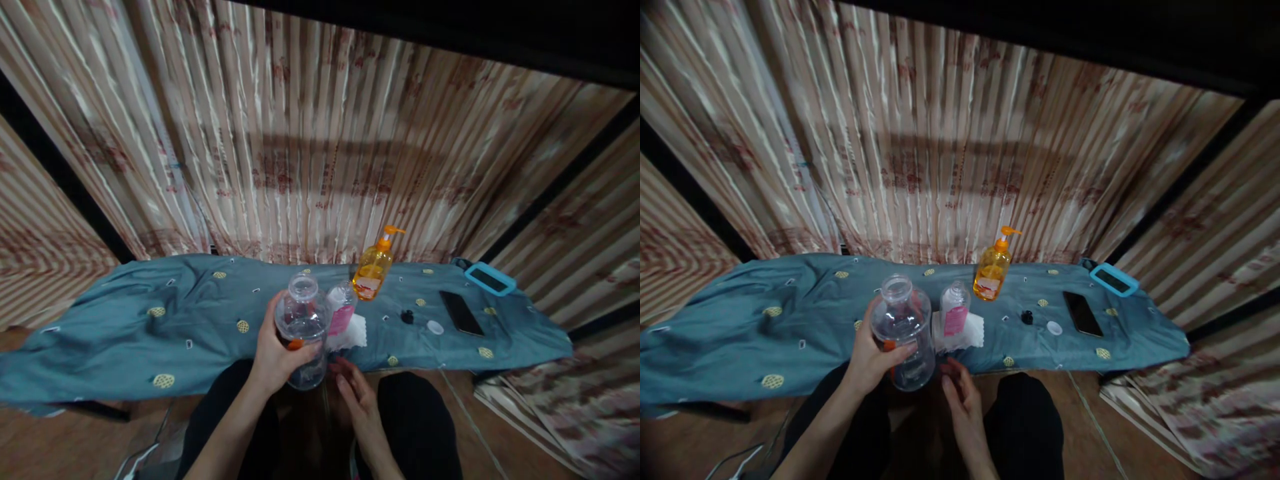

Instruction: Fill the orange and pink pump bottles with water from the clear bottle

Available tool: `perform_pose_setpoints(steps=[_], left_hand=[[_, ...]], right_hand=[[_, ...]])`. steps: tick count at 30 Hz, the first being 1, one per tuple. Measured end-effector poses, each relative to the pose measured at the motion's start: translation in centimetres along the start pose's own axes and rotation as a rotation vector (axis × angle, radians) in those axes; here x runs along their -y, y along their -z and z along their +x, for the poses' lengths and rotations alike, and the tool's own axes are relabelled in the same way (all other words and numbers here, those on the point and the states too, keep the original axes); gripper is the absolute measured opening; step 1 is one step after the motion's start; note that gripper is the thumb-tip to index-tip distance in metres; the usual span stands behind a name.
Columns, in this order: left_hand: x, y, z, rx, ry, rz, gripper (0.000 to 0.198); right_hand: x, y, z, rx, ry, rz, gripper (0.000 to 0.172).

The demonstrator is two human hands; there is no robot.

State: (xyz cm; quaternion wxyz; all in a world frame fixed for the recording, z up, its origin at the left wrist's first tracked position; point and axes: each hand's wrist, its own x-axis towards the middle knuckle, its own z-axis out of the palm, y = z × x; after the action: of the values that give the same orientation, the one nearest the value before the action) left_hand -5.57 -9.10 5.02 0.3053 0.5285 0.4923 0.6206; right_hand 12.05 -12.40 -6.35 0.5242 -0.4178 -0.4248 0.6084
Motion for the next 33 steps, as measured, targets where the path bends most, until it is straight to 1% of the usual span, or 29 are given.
perform_pose_setpoints(steps=[2,4,6,8,10,12,14,16,18,19,20,21,22,23,24,25,27,29,31,33], left_hand=[[-1.0,-1.6,-0.8,0.147,0.034,-0.161,0.084],[-1.8,-3.3,-1.6,0.289,0.076,-0.323,0.082],[-2.4,-4.8,-2.4,0.396,0.101,-0.435,0.082],[-2.7,-5.9,-3.0,0.497,0.146,-0.494,0.087],[-2.8,-6.7,-3.5,0.543,0.159,-0.493,0.092],[-2.8,-7.2,-3.7,0.561,0.156,-0.501,0.092],[-2.7,-7.3,-3.6,0.579,0.127,-0.477,0.092],[-2.5,-7.1,-3.3,0.597,0.07,-0.404,0.096],[-2.1,-6.6,-2.5,0.579,-0.003,-0.334,0.099],[-1.8,-6.4,-1.9,0.548,-0.034,-0.333,0.094],[-1.4,-6.2,-1.2,0.49,-0.073,-0.324,0.087],[-0.8,-6.1,-0.4,0.402,-0.114,-0.286,0.078],[-0.2,-6.0,0.6,0.289,-0.148,-0.206,0.071],[0.6,-6.2,1.5,0.194,-0.171,-0.086,0.071],[1.6,-6.4,2.4,0.12,-0.194,0.025,0.079],[2.6,-6.8,3.2,0.071,-0.2,0.099,0.087],[4.9,-7.7,4.2,0.052,-0.161,0.162,0.103],[7.0,-8.6,4.6,0.063,-0.066,0.166,0.112],[8.7,-9.2,4.7,0.112,0.028,0.145,0.111],[9.5,-9.4,4.6,0.156,0.089,0.11,0.108]], right_hand=[[-0.2,0.0,-1.0,-0.009,-0.073,0.208,0.045],[-0.2,0.0,-2.0,0.012,-0.151,0.402,0.053],[0.0,0.4,-2.8,0.015,-0.216,0.549,0.063],[0.1,1.3,-3.5,-0.002,-0.253,0.647,0.061],[0.2,2.5,-4.0,-0.022,-0.274,0.707,0.052],[0.3,3.8,-4.5,-0.033,-0.296,0.743,0.047],[0.6,4.8,-4.9,-0.04,-0.309,0.769,0.042],[1.3,5.3,-5.3,-0.058,-0.302,0.793,0.035],[2.4,5.2,-5.6,-0.091,-0.282,0.813,0.036],[3.1,5.2,-5.7,-0.111,-0.272,0.817,0.039],[3.9,5.1,-5.8,-0.126,-0.26,0.817,0.043],[4.6,5.1,-5.9,-0.143,-0.246,0.811,0.045],[5.3,5.1,-5.9,-0.158,-0.231,0.801,0.045],[5.9,5.2,-5.9,-0.174,-0.217,0.788,0.046],[6.4,5.3,-5.8,-0.19,-0.203,0.772,0.046],[6.8,5.5,-5.8,-0.206,-0.191,0.755,0.046],[7.3,5.8,-5.7,-0.235,-0.173,0.718,0.044],[7.4,6.1,-5.6,-0.257,-0.16,0.68,0.041],[7.5,6.2,-5.6,-0.277,-0.151,0.643,0.039],[7.4,6.3,-5.5,-0.292,-0.145,0.609,0.04]])
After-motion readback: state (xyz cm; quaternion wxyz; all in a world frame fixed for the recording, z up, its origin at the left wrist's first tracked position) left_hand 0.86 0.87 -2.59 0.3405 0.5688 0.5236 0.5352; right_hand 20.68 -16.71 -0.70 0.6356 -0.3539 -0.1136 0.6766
